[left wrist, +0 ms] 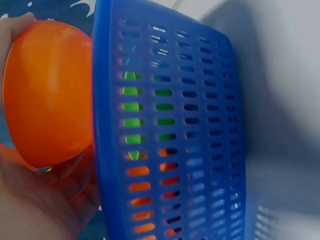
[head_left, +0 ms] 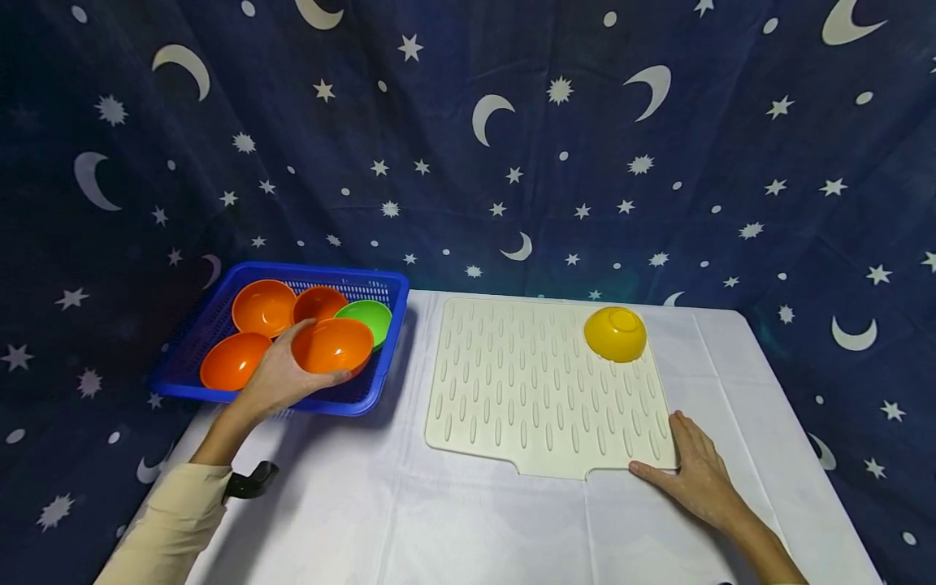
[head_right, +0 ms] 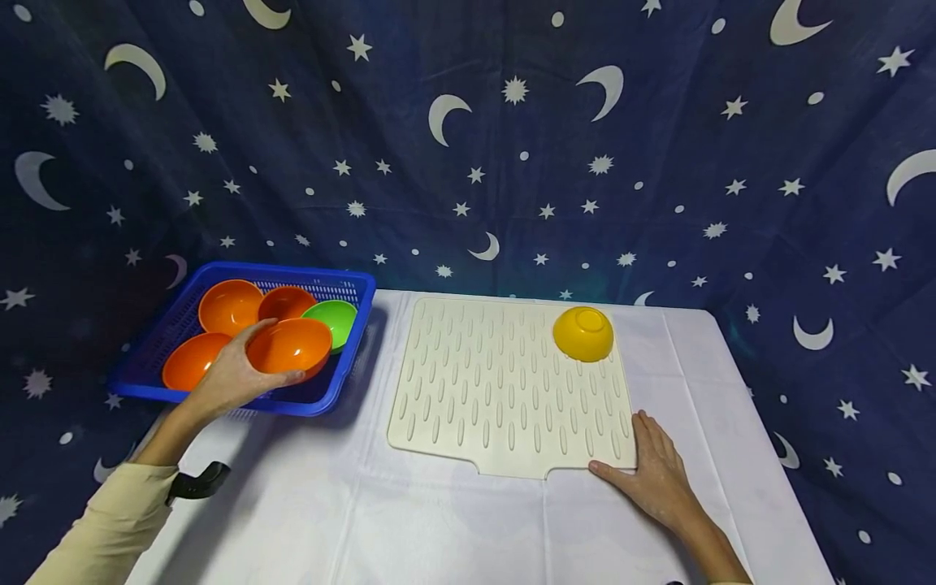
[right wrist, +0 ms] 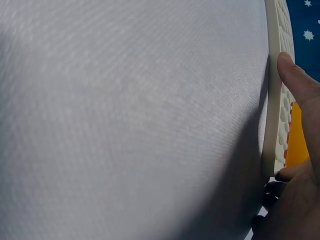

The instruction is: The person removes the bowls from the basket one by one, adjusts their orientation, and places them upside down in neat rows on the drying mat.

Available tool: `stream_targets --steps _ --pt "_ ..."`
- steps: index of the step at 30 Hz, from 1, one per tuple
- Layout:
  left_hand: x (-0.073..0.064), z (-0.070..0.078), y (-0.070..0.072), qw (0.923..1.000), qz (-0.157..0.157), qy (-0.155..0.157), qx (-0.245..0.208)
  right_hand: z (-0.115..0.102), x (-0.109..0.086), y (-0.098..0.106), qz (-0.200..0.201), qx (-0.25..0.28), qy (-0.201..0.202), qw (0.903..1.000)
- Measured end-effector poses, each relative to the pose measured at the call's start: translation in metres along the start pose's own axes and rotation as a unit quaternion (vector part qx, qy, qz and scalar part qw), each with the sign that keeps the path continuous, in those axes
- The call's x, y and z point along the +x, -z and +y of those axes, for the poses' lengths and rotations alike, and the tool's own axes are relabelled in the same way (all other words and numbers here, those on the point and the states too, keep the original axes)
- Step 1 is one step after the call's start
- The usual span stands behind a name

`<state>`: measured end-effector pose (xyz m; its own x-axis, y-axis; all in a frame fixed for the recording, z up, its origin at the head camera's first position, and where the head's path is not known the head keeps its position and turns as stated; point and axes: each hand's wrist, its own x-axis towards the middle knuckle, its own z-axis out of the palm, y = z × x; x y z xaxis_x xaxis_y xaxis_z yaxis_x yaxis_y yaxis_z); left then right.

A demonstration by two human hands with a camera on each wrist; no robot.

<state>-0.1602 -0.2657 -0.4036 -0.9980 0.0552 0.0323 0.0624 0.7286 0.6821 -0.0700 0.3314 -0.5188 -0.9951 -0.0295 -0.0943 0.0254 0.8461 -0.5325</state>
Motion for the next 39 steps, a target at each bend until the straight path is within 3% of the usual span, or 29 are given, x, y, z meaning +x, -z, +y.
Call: stream_targets --steps 14,26,30,34,39 --pt "-0.004 0.024 -0.013 0.9998 -0.008 -0.017 0.0 0.002 -0.001 -0.001 0.011 0.01 0.011 0.9998" --pt "-0.003 0.031 -0.017 0.9974 -0.026 -0.026 -0.062 0.001 -0.002 -0.002 0.01 0.016 0.004 0.9998" --pt "-0.002 0.035 -0.025 0.9972 -0.028 -0.045 -0.053 0.001 -0.001 -0.003 0.006 0.014 0.002 0.9999" --pt "-0.001 0.037 -0.034 0.9953 -0.02 -0.061 -0.072 0.0 -0.001 -0.003 0.004 0.014 0.001 0.9999" --pt "-0.001 0.043 -0.042 0.9955 -0.023 -0.055 -0.074 0.0 0.0 -0.001 0.004 0.013 0.002 0.9999"
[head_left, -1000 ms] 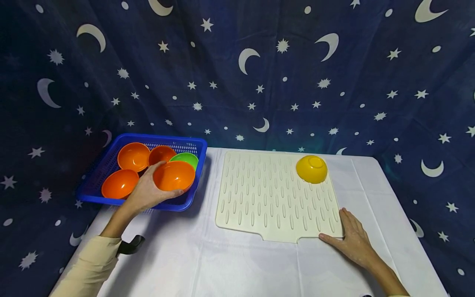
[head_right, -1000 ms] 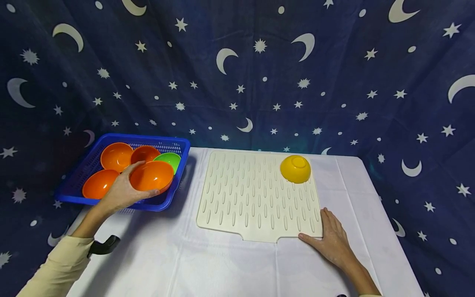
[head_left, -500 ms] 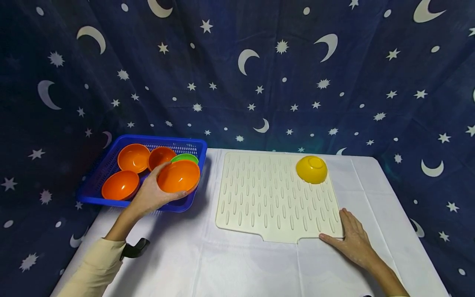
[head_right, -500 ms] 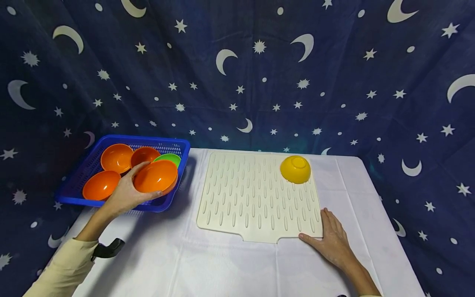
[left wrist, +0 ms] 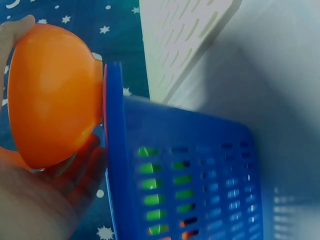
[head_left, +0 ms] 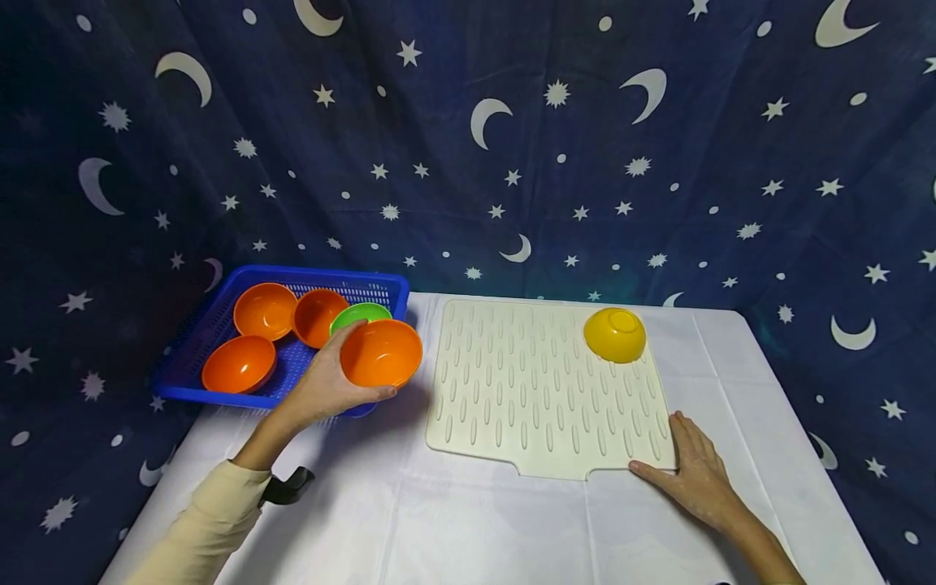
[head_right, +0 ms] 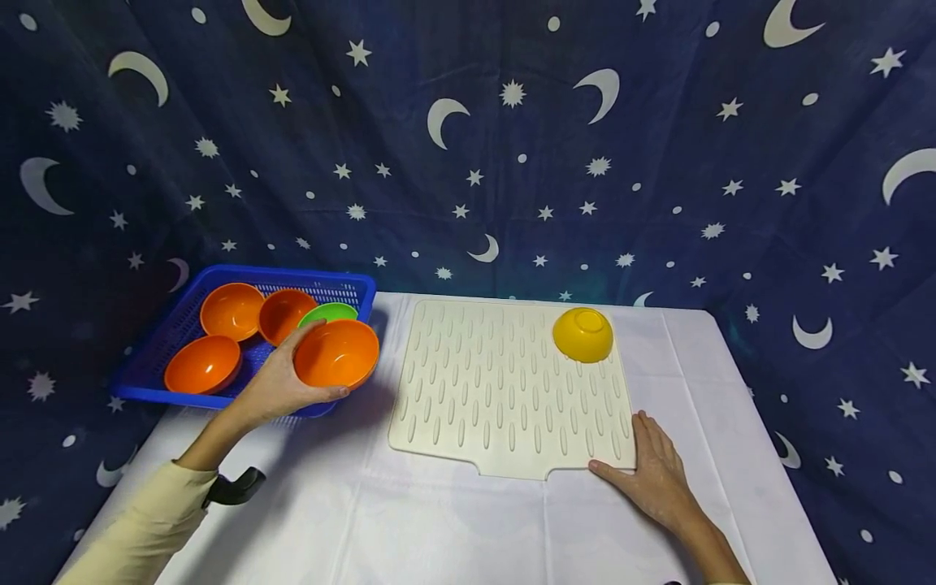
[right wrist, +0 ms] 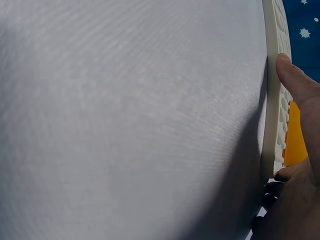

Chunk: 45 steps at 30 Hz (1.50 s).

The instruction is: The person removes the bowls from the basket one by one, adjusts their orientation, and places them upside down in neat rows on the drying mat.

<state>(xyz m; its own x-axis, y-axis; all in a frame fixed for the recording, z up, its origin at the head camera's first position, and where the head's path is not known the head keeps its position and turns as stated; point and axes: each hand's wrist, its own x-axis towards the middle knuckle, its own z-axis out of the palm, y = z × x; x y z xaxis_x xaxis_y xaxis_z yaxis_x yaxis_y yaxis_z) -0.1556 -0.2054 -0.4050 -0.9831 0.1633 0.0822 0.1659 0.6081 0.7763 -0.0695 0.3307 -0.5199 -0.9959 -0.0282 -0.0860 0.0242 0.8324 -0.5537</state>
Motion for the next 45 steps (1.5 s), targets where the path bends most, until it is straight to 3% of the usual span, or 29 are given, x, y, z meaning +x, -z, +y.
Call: stream_targets --steps 10,21,25,30,33,36,40,42,45 --pt "0.003 0.016 -0.02 0.9997 0.004 -0.021 -0.014 -0.009 0.004 0.01 0.002 -0.019 0.008 0.9998" --pt "-0.003 0.035 -0.06 0.9977 0.025 -0.053 -0.035 -0.054 0.009 0.005 0.053 0.031 0.088 0.9942" --pt "-0.005 0.04 -0.08 0.998 0.031 -0.046 -0.029 -0.076 0.007 -0.003 0.039 0.046 0.102 0.993" --pt "-0.005 0.044 -0.105 0.9988 0.027 -0.037 -0.014 -0.105 0.008 -0.015 -0.02 0.105 0.131 0.9856" --pt "-0.004 0.045 -0.118 0.9989 0.024 -0.039 -0.009 -0.119 0.01 -0.022 -0.063 0.17 0.142 0.9732" --pt "-0.002 0.045 -0.13 0.9988 0.015 -0.045 -0.011 -0.13 0.014 -0.026 -0.109 0.251 0.126 0.9536" --pt "-0.001 0.044 -0.144 0.998 0.004 -0.057 -0.027 -0.138 0.021 -0.029 -0.173 0.367 0.097 0.9088" --pt "0.0 0.043 -0.15 0.9974 0.003 -0.063 -0.035 -0.139 0.024 -0.031 -0.204 0.421 0.083 0.8797" --pt "0.002 0.041 -0.158 0.9969 0.003 -0.07 -0.036 -0.139 0.027 -0.033 -0.231 0.469 0.063 0.8501"
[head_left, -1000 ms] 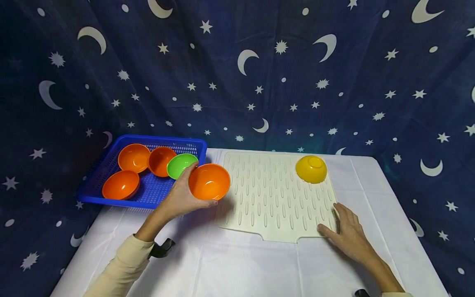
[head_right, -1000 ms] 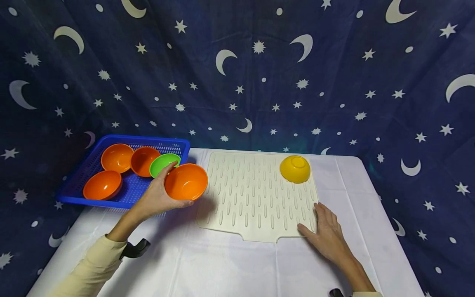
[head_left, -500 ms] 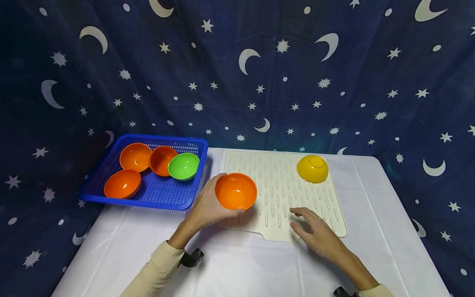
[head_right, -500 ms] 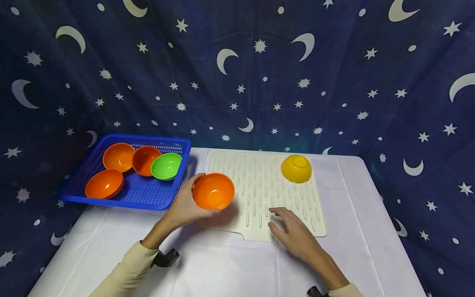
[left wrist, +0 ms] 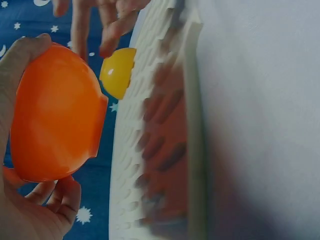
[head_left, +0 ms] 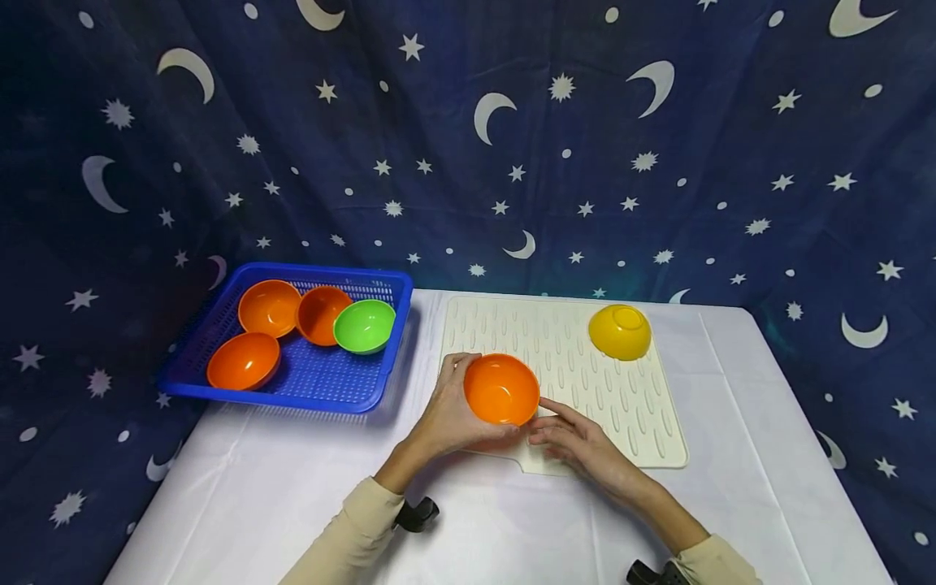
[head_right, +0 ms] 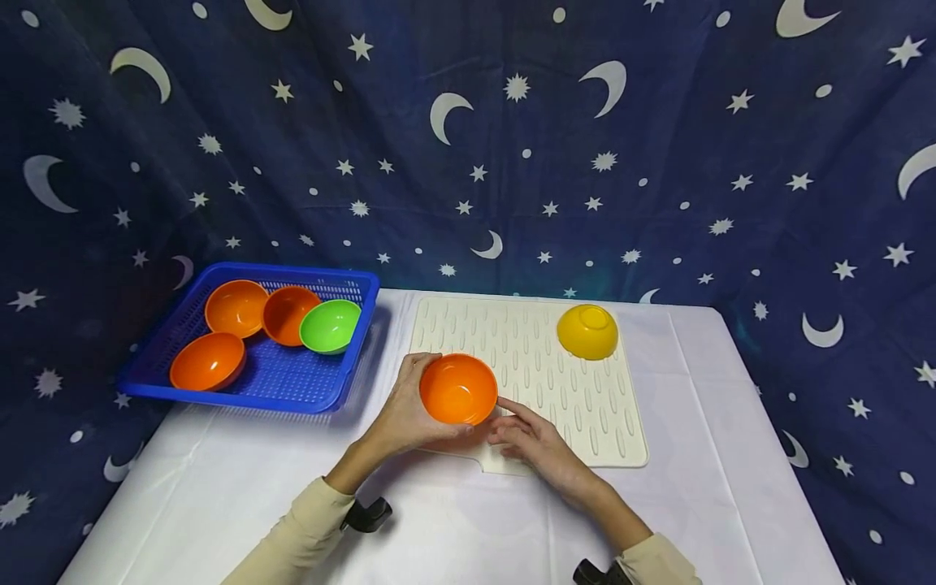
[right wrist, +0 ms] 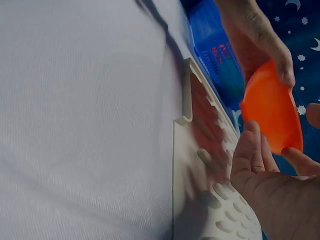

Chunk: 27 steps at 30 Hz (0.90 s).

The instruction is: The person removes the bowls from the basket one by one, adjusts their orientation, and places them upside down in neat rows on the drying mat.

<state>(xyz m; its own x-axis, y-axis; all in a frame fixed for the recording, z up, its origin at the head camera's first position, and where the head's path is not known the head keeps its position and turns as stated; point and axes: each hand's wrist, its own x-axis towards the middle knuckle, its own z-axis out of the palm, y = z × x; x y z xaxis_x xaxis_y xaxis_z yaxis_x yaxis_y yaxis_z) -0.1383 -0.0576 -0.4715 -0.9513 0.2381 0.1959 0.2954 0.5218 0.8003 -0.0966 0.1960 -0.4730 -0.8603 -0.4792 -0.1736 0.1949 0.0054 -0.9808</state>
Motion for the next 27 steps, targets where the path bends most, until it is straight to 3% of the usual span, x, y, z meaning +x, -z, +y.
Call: stream_targets --steps 5,10,14,21,27 --pt "0.003 -0.004 -0.012 1.0 0.001 -0.003 0.006 0.003 0.003 0.002 0.01 0.096 -0.044 0.9944" --pt "0.013 -0.006 -0.021 0.9993 0.0 -0.009 0.035 0.003 0.012 0.008 0.023 0.151 -0.052 0.9869" --pt "0.024 -0.005 -0.024 0.9987 -0.012 -0.014 0.048 -0.004 0.016 0.015 0.041 0.129 -0.045 0.9898" --pt "0.039 0.002 -0.023 0.998 -0.046 0.014 -0.042 -0.015 0.022 0.028 0.084 0.036 -0.039 0.995" --pt "0.048 0.008 -0.026 0.9952 -0.053 0.017 -0.08 -0.02 0.03 0.038 0.117 -0.025 -0.041 0.992"
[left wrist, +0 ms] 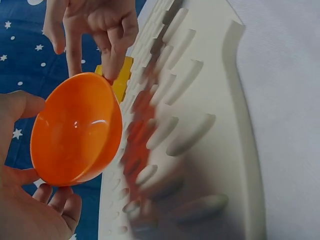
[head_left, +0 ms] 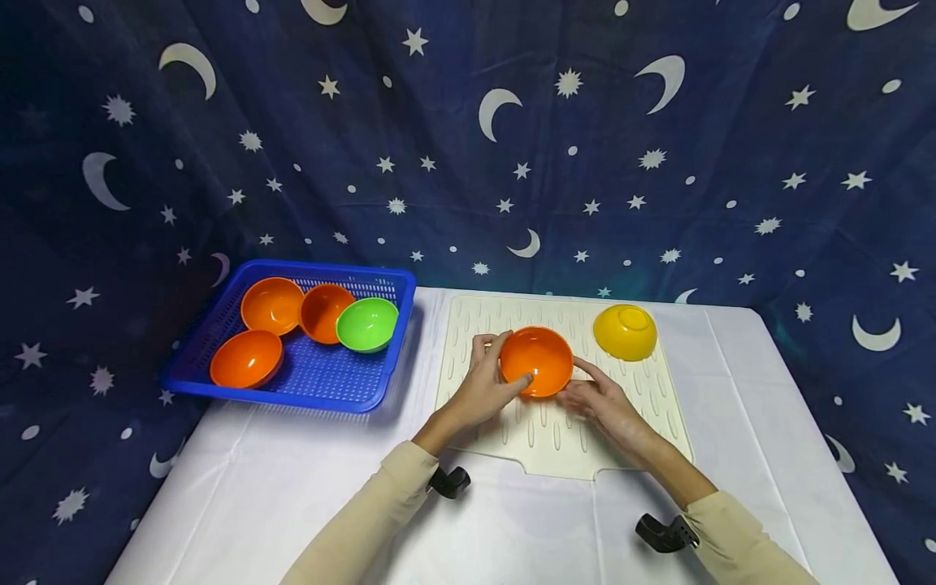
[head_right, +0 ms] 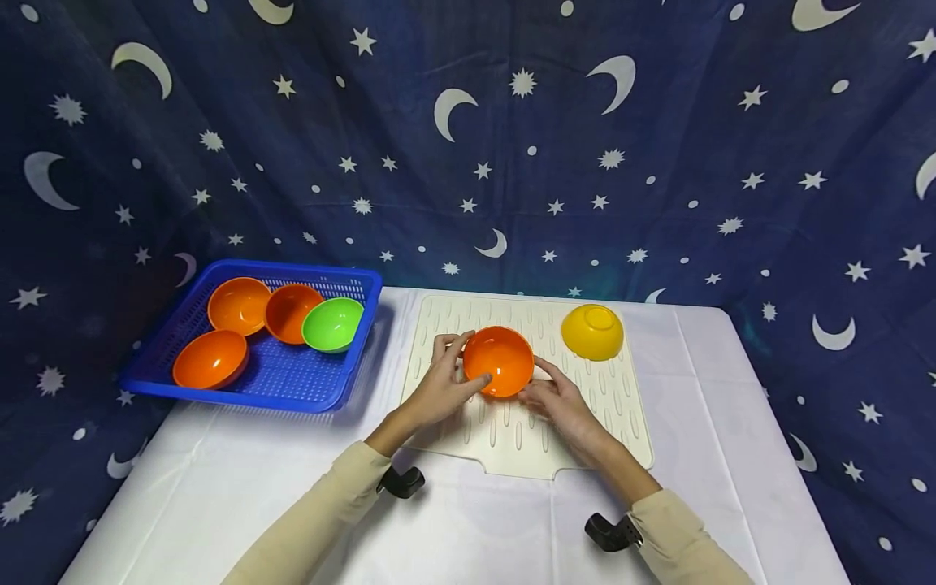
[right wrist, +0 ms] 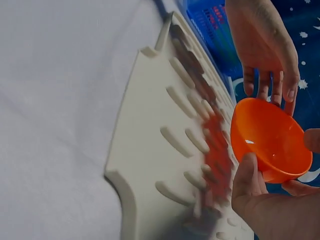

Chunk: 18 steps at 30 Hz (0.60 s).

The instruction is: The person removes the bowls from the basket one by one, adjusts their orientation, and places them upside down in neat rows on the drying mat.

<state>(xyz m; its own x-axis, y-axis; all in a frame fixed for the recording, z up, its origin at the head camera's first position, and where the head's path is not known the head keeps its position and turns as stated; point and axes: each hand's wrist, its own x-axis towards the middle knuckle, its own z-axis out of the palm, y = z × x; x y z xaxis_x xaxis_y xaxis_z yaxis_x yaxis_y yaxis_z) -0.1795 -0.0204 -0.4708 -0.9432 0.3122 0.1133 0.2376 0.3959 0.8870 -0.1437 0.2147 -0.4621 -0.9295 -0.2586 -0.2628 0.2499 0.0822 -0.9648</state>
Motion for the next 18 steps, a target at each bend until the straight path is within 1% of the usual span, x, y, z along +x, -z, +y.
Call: stream_targets --steps 4,8,12,14,16,18 --pt "0.006 0.003 -0.004 0.9999 -0.002 -0.001 -0.01 -0.004 0.006 0.003 0.024 -0.027 -0.008 0.9993" --pt "0.012 0.005 -0.007 0.9999 -0.009 -0.007 -0.007 -0.006 0.011 0.008 0.039 -0.036 -0.002 0.9986" --pt "0.019 0.006 -0.008 0.9995 -0.014 -0.02 0.017 -0.005 0.017 0.01 0.047 -0.045 0.011 0.9978" --pt "0.022 0.006 -0.008 0.9987 -0.019 -0.026 0.039 -0.005 0.02 0.011 0.053 -0.047 0.016 0.9973" --pt "0.024 0.006 -0.008 0.9976 -0.026 -0.029 0.057 -0.004 0.022 0.011 0.06 -0.052 0.021 0.9966" --pt "0.026 0.005 -0.007 0.9969 -0.034 -0.029 0.065 -0.002 0.025 0.011 0.069 -0.048 0.024 0.9962"
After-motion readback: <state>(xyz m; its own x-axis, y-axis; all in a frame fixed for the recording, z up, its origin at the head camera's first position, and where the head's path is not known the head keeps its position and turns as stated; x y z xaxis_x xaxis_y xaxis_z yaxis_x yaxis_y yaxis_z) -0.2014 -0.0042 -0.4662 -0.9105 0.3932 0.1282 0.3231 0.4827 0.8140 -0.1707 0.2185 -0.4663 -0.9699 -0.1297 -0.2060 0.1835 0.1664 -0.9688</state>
